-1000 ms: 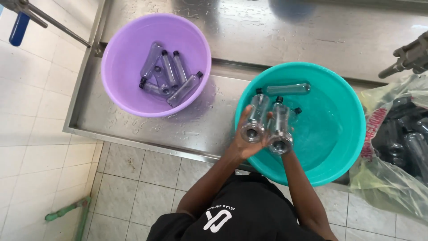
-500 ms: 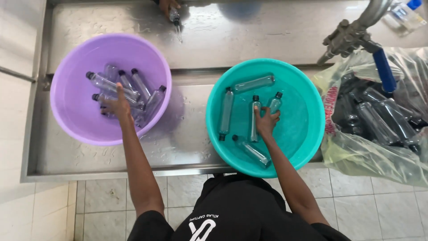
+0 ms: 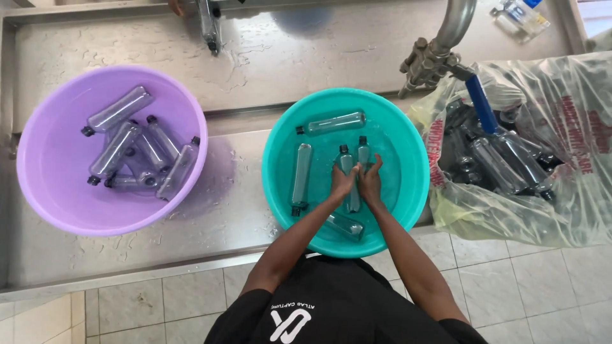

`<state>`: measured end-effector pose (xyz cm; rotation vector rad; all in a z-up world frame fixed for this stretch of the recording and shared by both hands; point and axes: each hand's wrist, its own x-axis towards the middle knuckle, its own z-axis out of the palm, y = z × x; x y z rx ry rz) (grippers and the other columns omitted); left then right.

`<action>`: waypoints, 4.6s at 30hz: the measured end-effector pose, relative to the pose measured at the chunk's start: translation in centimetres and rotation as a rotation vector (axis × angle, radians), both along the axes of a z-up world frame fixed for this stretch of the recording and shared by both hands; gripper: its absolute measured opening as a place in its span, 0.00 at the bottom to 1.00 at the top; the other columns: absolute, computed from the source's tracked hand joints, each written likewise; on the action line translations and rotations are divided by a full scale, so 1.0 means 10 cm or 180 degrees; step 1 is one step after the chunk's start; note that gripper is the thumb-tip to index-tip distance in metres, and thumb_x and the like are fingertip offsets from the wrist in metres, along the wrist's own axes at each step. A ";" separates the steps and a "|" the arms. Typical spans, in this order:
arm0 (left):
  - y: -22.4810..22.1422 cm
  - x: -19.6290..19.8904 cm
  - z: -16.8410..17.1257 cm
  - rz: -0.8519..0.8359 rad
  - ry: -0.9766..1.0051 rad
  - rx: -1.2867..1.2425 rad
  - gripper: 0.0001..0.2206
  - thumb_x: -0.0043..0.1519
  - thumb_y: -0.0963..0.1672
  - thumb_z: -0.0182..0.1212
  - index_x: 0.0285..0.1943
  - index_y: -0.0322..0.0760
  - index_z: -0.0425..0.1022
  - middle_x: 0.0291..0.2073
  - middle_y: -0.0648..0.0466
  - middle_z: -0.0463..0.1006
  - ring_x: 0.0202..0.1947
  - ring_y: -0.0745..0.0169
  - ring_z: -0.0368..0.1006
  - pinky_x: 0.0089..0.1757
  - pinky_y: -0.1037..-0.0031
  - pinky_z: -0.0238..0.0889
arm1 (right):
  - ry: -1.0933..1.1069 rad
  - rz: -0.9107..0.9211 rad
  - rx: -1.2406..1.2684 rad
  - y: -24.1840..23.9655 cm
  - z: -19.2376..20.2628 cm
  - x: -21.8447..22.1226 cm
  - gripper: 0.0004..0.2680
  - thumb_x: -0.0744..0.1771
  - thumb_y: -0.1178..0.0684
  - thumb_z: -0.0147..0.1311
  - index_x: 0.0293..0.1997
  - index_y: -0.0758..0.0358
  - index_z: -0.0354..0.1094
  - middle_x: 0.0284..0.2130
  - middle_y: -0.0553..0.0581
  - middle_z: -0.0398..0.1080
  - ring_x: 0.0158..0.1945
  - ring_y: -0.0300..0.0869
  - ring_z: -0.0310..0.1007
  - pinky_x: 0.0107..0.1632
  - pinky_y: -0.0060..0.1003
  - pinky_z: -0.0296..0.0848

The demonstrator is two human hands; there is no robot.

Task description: Rinsing plastic bottles in a basin of water and transferring them between containers at a production facility.

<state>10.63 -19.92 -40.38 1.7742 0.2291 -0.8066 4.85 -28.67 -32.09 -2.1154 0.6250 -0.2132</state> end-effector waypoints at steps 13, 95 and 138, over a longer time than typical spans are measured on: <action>0.41 0.12 0.04 -0.0447 -0.0578 -0.0102 0.52 0.65 0.68 0.57 0.88 0.38 0.44 0.70 0.21 0.68 0.71 0.18 0.66 0.66 0.38 0.62 | 0.1215 0.0197 -0.0706 -0.15 -1.33 -0.03 0.24 0.76 0.43 0.43 0.78 0.68 0.40 0.52 0.79 0.70 0.56 0.72 0.75 0.55 0.73 0.75; 1.05 -0.38 2.45 0.0495 0.1091 -0.1533 0.36 0.60 0.58 0.72 0.72 0.39 0.71 0.69 0.44 0.70 0.67 0.46 0.64 0.59 0.40 0.62 | 0.0719 -0.0824 0.3825 0.45 1.61 -0.48 0.20 0.63 0.37 0.69 0.46 0.67 0.78 0.32 0.62 0.75 0.34 0.48 0.76 0.36 0.44 0.74; 1.28 -0.72 1.81 0.0797 0.1481 -0.2081 0.14 0.67 0.52 0.65 0.50 0.40 0.76 0.28 0.53 0.80 0.23 0.61 0.75 0.28 0.68 0.72 | 0.0934 -0.0850 0.3665 0.44 1.77 -0.76 0.19 0.71 0.41 0.52 0.65 0.63 0.69 0.42 0.69 0.79 0.35 0.51 0.77 0.37 0.47 0.77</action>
